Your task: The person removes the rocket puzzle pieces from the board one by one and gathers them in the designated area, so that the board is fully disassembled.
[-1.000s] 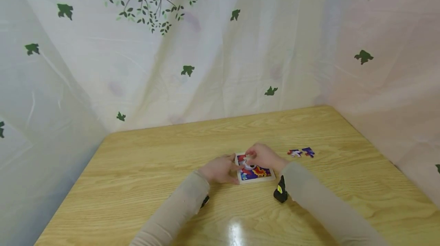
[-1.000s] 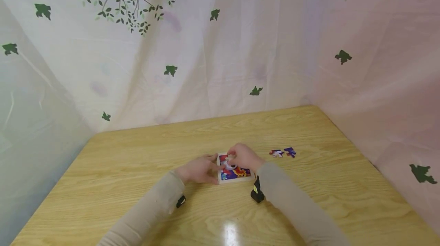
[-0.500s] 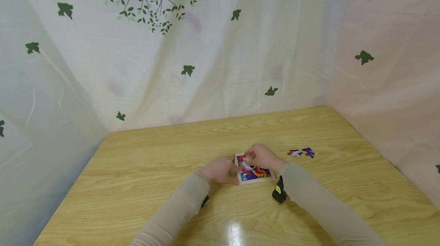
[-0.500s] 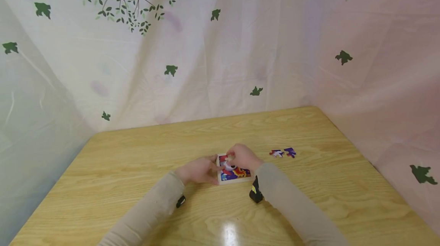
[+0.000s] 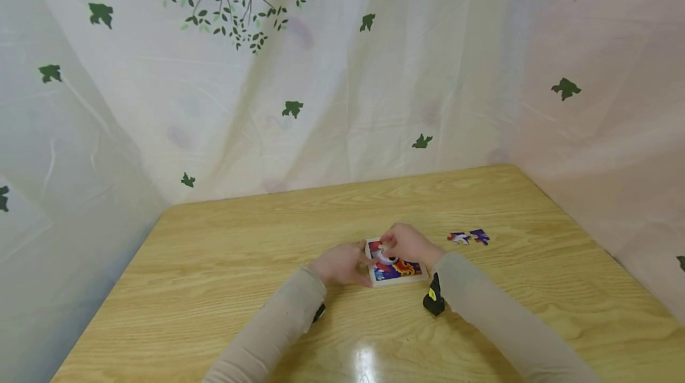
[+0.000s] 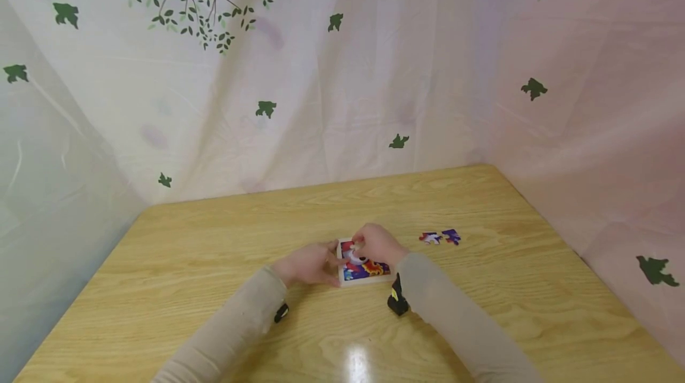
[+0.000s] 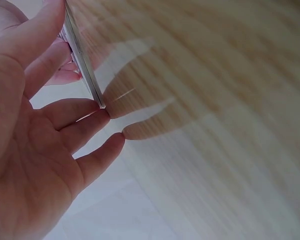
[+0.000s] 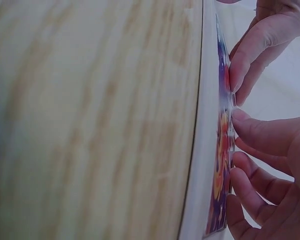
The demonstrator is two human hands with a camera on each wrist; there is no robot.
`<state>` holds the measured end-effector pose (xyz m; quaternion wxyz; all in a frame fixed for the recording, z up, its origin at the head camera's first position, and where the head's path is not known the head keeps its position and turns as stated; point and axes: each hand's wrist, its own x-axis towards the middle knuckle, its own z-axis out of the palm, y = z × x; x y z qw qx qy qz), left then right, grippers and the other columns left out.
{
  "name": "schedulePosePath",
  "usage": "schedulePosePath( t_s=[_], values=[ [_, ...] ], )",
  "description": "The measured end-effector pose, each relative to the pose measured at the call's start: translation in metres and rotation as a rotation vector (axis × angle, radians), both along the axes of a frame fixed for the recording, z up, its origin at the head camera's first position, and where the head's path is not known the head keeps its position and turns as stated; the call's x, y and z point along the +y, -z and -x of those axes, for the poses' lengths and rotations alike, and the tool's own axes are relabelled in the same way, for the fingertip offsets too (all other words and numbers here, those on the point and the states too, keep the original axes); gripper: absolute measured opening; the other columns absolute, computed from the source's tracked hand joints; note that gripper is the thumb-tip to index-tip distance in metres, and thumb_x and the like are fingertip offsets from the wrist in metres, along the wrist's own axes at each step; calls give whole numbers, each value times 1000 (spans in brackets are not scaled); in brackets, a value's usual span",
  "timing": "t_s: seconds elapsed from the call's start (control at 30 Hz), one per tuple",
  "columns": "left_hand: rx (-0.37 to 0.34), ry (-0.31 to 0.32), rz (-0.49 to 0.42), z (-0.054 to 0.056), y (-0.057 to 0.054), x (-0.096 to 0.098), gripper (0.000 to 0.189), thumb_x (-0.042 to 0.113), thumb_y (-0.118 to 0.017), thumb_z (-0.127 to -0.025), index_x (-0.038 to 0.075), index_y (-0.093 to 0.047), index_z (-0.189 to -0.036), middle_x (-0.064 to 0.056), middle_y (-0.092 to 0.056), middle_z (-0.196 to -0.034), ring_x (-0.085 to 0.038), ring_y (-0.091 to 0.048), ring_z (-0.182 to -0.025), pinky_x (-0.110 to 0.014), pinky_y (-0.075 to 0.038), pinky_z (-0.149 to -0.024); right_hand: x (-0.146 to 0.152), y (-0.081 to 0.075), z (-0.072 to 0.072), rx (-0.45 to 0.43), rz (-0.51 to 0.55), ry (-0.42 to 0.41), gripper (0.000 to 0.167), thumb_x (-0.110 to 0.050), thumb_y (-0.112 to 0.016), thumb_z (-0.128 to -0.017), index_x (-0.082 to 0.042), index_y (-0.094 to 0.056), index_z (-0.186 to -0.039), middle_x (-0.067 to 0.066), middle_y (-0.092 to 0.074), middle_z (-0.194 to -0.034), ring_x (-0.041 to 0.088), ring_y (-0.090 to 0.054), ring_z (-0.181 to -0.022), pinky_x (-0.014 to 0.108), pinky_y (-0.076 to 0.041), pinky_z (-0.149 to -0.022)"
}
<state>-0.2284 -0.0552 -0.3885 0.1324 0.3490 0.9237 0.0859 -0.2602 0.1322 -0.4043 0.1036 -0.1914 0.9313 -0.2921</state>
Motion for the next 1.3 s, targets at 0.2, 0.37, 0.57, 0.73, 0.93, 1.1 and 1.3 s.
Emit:
schedulePosePath(
  t_s=[0.2, 0.37, 0.57, 0.73, 0.93, 1.1, 1.3],
  values=[
    [8, 9, -4, 2, 1, -1, 48, 34, -73, -81, 12, -64, -123, -27, -41, -141, -32, -47, -129, -34, -39, -107, -1, 0, 2, -4, 5, -10, 30, -8, -72, -82, 2, -67, -110, 11, -66, -101, 20, -63, -87, 36, -53, -80],
    [25, 29, -11, 3, 4, -1, 46, 34, -74, -81, 11, -67, -120, -27, -43, -139, -32, -48, -128, -33, -40, -106, -1, 2, 3, 31, 1, -31, 27, -10, -73, -81, 1, -67, -105, 9, -66, -97, 18, -60, -86, 38, -52, -81],
    [26, 30, -12, 4, 4, -1, 45, 34, -74, -81, 11, -67, -119, -27, -42, -140, -31, -48, -128, -33, -39, -107, 0, 2, 3, 52, 10, -47, 27, -10, -74, -80, 2, -65, -103, 9, -66, -96, 20, -60, -88, 39, -51, -82],
    [34, 31, -7, 3, 4, -1, 46, 35, -74, -80, 11, -67, -120, -26, -43, -140, -31, -48, -128, -33, -39, -107, -1, 2, 4, 22, 53, -29, 26, -8, -73, -80, 2, -64, -103, 9, -66, -94, 20, -61, -87, 38, -52, -82],
    [33, 24, 6, 2, 3, -1, 47, 36, -74, -81, 12, -66, -121, -25, -44, -140, -31, -46, -130, -33, -37, -108, -1, 3, 3, 7, 106, -27, 26, -4, -73, -80, 3, -64, -103, 7, -66, -90, 18, -61, -84, 34, -53, -78],
    [38, 26, 7, 2, 4, -1, 46, 35, -74, -81, 12, -66, -121, -24, -45, -139, -31, -45, -131, -33, -37, -108, -3, 3, 1, -21, 123, -5, 30, -3, -72, -81, 4, -63, -109, 5, -65, -87, 15, -60, -81, 30, -53, -74],
    [43, 37, -6, 3, 6, 0, 45, 34, -74, -81, 11, -68, -118, -23, -50, -136, -32, -46, -130, -34, -38, -108, -4, 4, 2, -23, 104, 15, 33, -3, -71, -81, 4, -63, -113, 4, -65, -86, 14, -59, -80, 29, -53, -72]
  ],
)
